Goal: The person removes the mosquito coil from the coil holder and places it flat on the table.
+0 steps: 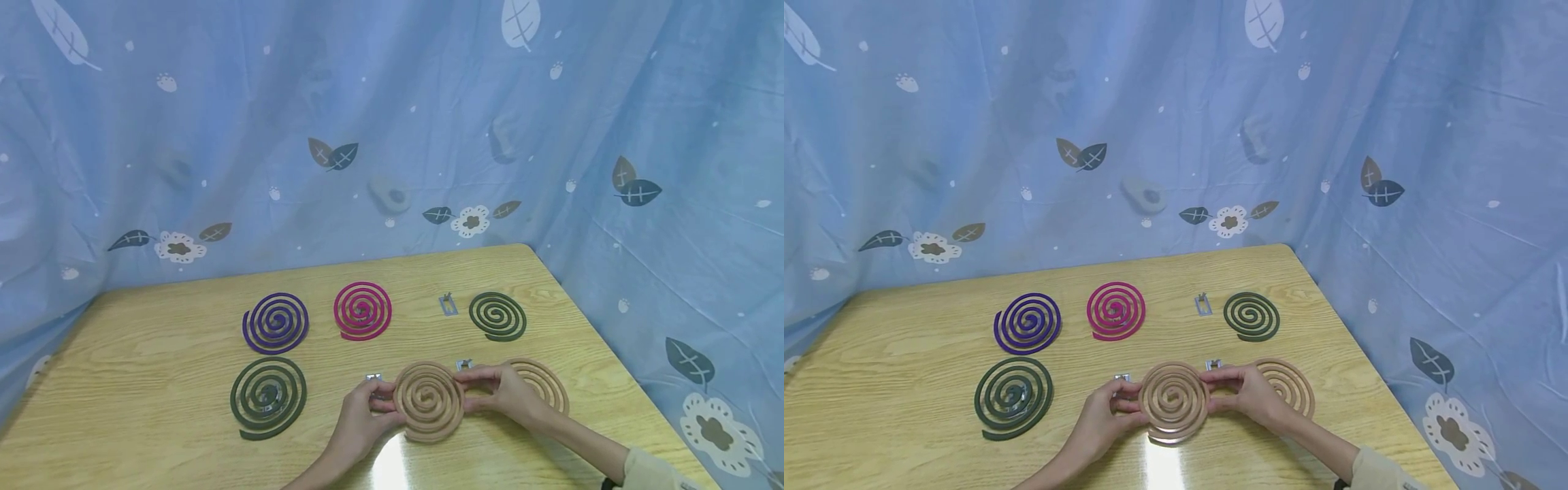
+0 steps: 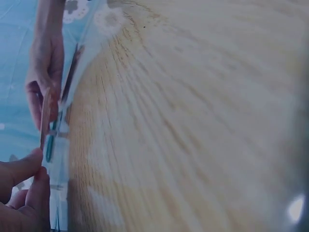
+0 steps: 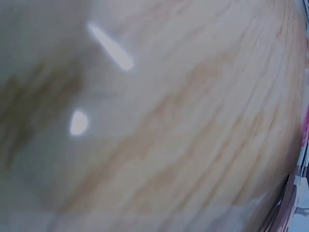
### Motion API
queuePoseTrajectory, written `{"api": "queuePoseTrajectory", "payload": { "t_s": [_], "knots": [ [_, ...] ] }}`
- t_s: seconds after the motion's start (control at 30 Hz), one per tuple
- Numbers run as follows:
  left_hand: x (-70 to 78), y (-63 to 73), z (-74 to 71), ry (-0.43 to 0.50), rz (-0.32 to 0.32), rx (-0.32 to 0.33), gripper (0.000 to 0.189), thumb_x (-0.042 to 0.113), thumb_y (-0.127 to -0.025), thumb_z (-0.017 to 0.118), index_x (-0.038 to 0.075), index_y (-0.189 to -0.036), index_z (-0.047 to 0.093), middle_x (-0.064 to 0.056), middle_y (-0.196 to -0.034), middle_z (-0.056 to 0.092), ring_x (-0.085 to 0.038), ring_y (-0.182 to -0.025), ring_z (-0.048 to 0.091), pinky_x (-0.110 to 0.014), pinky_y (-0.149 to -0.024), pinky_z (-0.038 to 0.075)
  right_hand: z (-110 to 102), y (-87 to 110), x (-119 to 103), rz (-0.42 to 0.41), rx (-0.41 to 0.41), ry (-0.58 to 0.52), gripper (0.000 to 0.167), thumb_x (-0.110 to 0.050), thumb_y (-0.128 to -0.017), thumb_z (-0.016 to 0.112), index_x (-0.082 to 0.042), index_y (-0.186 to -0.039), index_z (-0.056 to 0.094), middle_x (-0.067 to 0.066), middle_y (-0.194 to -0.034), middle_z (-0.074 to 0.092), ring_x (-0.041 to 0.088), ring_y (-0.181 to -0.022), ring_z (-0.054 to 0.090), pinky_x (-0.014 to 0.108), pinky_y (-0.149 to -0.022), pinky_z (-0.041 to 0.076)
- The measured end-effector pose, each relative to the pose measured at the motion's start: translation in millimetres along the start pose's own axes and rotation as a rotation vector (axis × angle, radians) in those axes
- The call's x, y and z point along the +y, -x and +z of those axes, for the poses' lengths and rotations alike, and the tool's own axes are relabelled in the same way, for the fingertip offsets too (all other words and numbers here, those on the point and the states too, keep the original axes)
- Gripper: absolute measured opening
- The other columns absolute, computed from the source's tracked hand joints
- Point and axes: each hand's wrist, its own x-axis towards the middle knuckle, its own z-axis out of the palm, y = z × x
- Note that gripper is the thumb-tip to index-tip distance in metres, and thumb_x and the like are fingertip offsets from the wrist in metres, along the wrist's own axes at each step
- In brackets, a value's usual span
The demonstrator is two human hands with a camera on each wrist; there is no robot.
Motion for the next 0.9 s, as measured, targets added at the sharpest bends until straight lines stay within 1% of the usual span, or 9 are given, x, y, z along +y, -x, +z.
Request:
{"api": "queuePoseTrajectory", "payload": {
  "t_s": [0.13, 0.33, 0.43, 0.53, 0.73, 0.9],
  "knots": [
    [0.5, 0.2, 0.0, -0.012, 0.003, -0.004, 0.045, 0.001, -0.070, 0.081, -0.009, -0.108, 0.058, -0.016, -0.105, 0.061, -0.020, -0.083, 0.068, -0.018, -0.074, 0.058, 1.0, -0.9, 0.4, -0.019, -0.017, 0.003, 0.048, -0.005, -0.078, 0.077, 0.011, -0.119, 0.059, 0.025, -0.112, 0.065, 0.013, -0.103, 0.063, 0.016, -0.094, 0.049],
    [-0.4, -1.4, 0.5, -0.037, 0.002, 0.000, 0.044, 0.002, -0.070, 0.081, -0.009, -0.107, 0.059, -0.014, -0.103, 0.060, -0.017, -0.084, 0.067, -0.017, -0.076, 0.057, 2.9, -0.7, 1.0, -0.032, -0.021, 0.015, 0.054, -0.005, -0.077, 0.077, 0.015, -0.122, 0.055, 0.025, -0.106, 0.066, 0.017, -0.098, 0.065, 0.019, -0.093, 0.051],
    [-0.2, -3.2, 0.3, -0.057, 0.000, 0.001, 0.043, 0.001, -0.070, 0.080, -0.009, -0.107, 0.060, -0.013, -0.102, 0.059, -0.017, -0.084, 0.066, -0.016, -0.077, 0.057, 3.1, -0.2, 1.8, -0.040, -0.014, 0.037, 0.056, -0.006, -0.076, 0.078, 0.015, -0.122, 0.055, 0.023, -0.102, 0.067, 0.016, -0.095, 0.066, 0.017, -0.091, 0.051],
    [0.8, -4.7, 0.3, -0.071, -0.009, 0.002, 0.043, -0.001, -0.070, 0.080, -0.009, -0.107, 0.061, -0.012, -0.100, 0.059, -0.018, -0.085, 0.066, -0.015, -0.076, 0.057, 3.0, 0.1, 2.1, -0.040, -0.004, 0.053, 0.055, -0.007, -0.075, 0.078, 0.015, -0.121, 0.056, 0.022, -0.102, 0.068, 0.015, -0.093, 0.066, 0.016, -0.090, 0.051],
    [3.5, -5.1, 2.5, -0.064, -0.020, 0.007, 0.043, -0.004, -0.068, 0.080, -0.011, -0.106, 0.062, -0.012, -0.097, 0.059, -0.020, -0.085, 0.065, -0.015, -0.075, 0.057, 2.3, 0.4, 1.1, -0.015, 0.010, 0.070, 0.052, -0.006, -0.076, 0.078, 0.014, -0.119, 0.058, 0.021, -0.101, 0.068, 0.014, -0.092, 0.067, 0.015, -0.090, 0.051],
    [4.8, -5.7, 4.1, -0.062, -0.018, -0.002, 0.043, -0.007, -0.067, 0.080, -0.012, -0.105, 0.062, -0.012, -0.096, 0.057, -0.022, -0.088, 0.064, -0.016, -0.078, 0.057, 2.5, 1.9, -2.0, -0.029, 0.014, 0.054, 0.049, -0.002, -0.076, 0.076, 0.017, -0.117, 0.056, 0.028, -0.106, 0.065, 0.012, -0.089, 0.067, 0.019, -0.084, 0.056]
  ]
}}
